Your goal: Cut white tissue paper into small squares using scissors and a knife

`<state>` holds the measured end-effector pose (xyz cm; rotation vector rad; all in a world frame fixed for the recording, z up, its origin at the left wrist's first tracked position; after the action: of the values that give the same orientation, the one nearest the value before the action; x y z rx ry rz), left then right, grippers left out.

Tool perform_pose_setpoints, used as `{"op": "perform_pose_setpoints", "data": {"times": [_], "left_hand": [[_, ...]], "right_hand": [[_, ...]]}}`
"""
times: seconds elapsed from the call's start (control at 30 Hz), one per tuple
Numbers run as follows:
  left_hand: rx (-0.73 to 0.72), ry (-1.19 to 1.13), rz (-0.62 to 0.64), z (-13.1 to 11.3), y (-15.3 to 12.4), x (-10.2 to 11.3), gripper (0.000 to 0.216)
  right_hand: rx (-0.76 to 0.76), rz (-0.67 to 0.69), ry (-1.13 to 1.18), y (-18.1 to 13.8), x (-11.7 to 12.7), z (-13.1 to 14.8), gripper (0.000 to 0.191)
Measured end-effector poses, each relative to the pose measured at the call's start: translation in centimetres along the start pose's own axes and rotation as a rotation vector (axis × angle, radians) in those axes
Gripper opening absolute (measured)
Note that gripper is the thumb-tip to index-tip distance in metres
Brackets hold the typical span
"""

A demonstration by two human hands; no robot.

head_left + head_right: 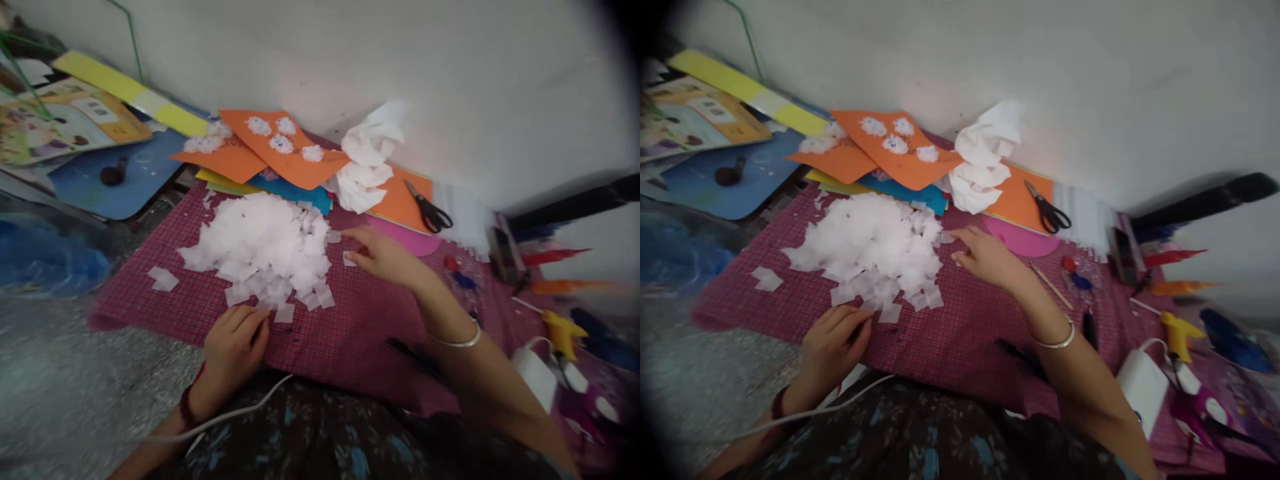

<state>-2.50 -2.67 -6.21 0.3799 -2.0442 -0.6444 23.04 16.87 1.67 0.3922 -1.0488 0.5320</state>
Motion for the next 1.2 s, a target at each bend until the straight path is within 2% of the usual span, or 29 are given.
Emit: {"op": "perform_pose_setpoints", "data": {"times": [0.1,0.2,0.3,0.37,0.4,0.47,0.53,0.6,0.7,0.8,0.87,0.93,1.07,1.2], "left_hand": [[-0.018,-0.063,0.041,0.4,0.3,0.6,0.006],[-0.013,-0.155,0.097,0.1,2.3,2.3,0.010],[-0.097,-0.183,0.070,-2.1,7.2,3.7,0.010],[-0.231,-0.226,0.095,-4.8,11.9,2.8,0.013],[-0.310,-0.227,0.154,-6.4,14.5,1.5,0.015],[-0.474,-0.190,0.330,-9.7,19.4,-2.6,0.021],[-0.588,-0.118,0.556,-12.6,23.4,-8.3,0.021],[-0.652,0.031,0.745,-14.7,26.4,-14.5,0.026],[-0.652,0.132,0.770,-16.1,29.2,-22.5,0.037],[-0.605,0.161,0.740,-15.6,30.6,-27.7,0.060],[-0.581,0.152,0.734,-14.7,31.2,-29.6,0.072],[-0.565,0.139,0.728,-13.8,31.6,-30.5,0.077],[-0.547,0.098,0.703,-12.7,32.0,-30.8,0.078],[-0.535,0.090,0.685,-13.0,31.9,-30.3,0.074]], "right_hand": [[-0.063,-0.003,0.000,-3.4,-0.4,-3.5,0.035],[-0.167,-0.161,-0.048,-5.2,0.3,-7.7,0.033],[-0.294,-0.378,-0.146,-5.2,2.6,-12.2,0.040],[-0.369,-0.479,-0.211,-4.8,4.6,-15.0,0.048],[-0.412,-0.513,-0.237,-4.7,5.6,-16.2,0.052],[-0.503,-0.542,-0.273,-4.5,7.2,-18.4,0.058],[-0.571,-0.518,-0.291,-4.4,8.0,-19.9,0.056],[-0.597,-0.454,-0.297,-4.0,8.0,-20.9,0.045],[-0.601,-0.388,-0.328,-3.1,7.4,-21.8,0.033],[-0.593,-0.369,-0.369,-2.3,6.9,-22.4,0.032],[-0.580,-0.366,-0.380,-2.1,6.7,-22.7,0.035],[-0.564,-0.368,-0.369,-2.2,6.9,-23.0,0.040],[-0.577,-0.406,-0.316,-3.4,8.4,-24.3,0.045],[-0.653,-0.508,-0.356,-5.6,10.4,-25.7,0.049]]}}
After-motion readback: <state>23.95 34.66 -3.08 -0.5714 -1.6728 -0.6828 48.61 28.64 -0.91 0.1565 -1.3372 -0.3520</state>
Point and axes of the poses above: each hand's wrist, its own y-axis towards the middle knuckle, its own x-axis out of the back of the hand, z = x × y, the point moved 2 cm from there along y, towards the middle knuckle, and after that the axes turned 10 degrees about -z, right-handed, at the moved point
